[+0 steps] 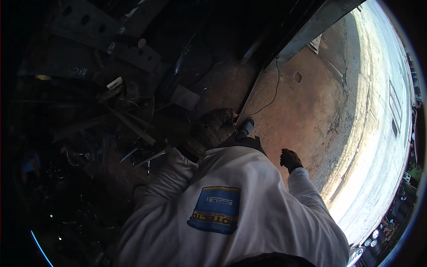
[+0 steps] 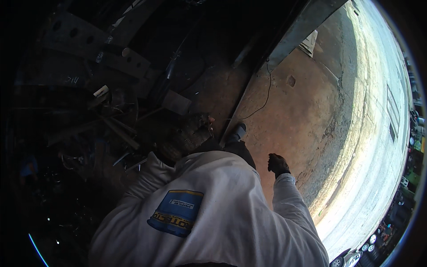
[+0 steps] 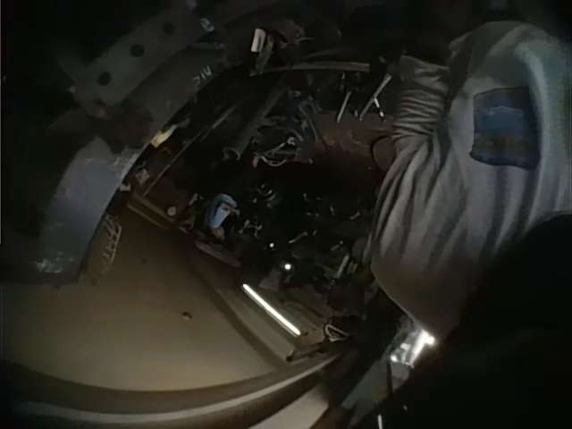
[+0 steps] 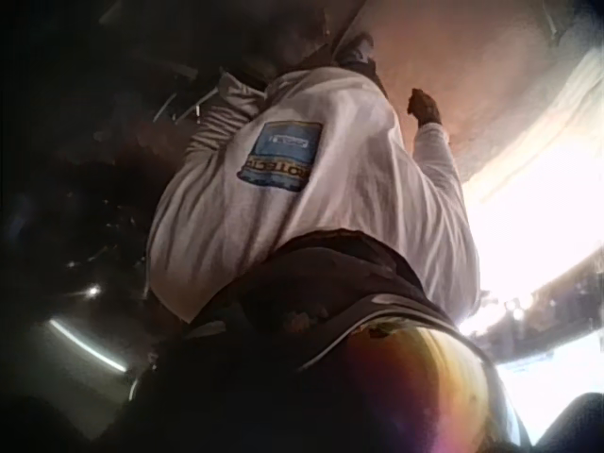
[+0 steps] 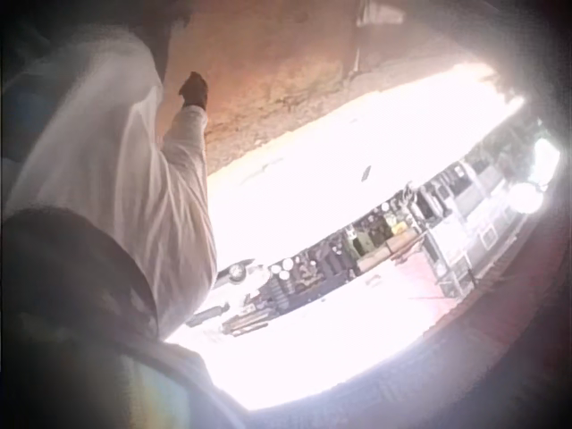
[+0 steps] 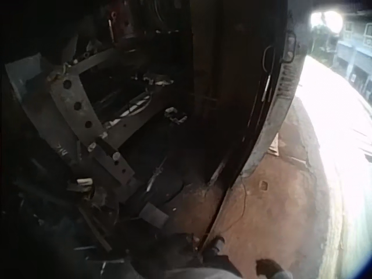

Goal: The person uses a hammer to shape and align metal rods within a curved grate-like structure on a workbench, then moves to a large industrial machine to feed a wire through a guide.

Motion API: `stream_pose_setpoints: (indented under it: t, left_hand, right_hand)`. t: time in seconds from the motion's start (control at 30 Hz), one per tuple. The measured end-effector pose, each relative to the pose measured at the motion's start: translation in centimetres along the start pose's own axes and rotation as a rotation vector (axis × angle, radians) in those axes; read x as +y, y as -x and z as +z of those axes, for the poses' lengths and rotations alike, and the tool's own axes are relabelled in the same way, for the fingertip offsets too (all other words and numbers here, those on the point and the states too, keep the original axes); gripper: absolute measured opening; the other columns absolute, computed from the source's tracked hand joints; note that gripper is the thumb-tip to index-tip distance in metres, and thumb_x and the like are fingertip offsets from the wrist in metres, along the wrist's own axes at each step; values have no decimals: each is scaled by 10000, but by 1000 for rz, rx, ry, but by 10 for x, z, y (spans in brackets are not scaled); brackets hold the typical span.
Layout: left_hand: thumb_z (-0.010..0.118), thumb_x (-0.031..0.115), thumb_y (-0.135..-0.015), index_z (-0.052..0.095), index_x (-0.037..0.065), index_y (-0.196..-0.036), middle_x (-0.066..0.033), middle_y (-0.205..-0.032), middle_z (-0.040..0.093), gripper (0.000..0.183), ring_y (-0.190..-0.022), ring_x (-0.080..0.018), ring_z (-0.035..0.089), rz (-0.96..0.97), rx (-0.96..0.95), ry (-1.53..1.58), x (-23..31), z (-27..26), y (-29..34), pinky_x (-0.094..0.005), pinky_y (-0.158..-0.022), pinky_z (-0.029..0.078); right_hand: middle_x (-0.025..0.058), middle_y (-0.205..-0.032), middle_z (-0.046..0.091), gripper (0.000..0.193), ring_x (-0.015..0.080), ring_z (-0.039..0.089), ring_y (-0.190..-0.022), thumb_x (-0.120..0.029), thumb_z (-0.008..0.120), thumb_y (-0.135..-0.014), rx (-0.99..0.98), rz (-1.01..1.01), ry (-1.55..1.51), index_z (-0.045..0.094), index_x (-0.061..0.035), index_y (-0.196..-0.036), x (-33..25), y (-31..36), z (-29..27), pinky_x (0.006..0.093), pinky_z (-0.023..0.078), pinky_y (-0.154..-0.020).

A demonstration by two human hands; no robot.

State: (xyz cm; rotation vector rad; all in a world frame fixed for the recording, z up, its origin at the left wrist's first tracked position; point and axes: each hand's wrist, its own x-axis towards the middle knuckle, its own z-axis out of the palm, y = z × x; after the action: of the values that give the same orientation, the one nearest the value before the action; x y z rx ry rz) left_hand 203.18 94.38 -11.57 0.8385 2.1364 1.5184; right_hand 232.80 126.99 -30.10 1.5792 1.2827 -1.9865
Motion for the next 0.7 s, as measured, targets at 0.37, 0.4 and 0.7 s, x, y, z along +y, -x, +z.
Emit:
stream_pose_setpoints:
  t: [0.37, 0.4, 0.7]
  left_hand:
    - [673, 282, -852, 666, 127, -1028, -94, -1048, 690, 235, -1015, -248, 658, -731, 86, 83, -102, -14, -181, -365, -852, 527]
    - [657, 290, -863, 675, 129, -1027, -113, -1056, 690, 230, -1013, -262, 661, -1077, 77, 35, -92, -29, -197, -383, -858, 529]
    - [549, 247, -923, 695, 152, -1047, -128, -1122, 669, 214, -1027, -317, 652, -643, -290, -1140, -367, -118, -283, -432, -885, 526]
  right_hand:
    - [147, -837, 631, 334, 250, 601, -592, -284, 636, -932, 36, 95, -86, 621, 8, -1093, -51, -49, -24, 384, 487, -460]
    - [140, -878, 649, 322, 241, 622, -655, -276, 615, -939, 57, 122, 111, 624, -1, -1108, -62, -35, -10, 376, 506, -528]
    - [121, -826, 663, 308, 213, 614, -636, -277, 587, -939, 235, 448, 292, 645, 6, -1047, -63, -15, 7, 360, 504, -548]
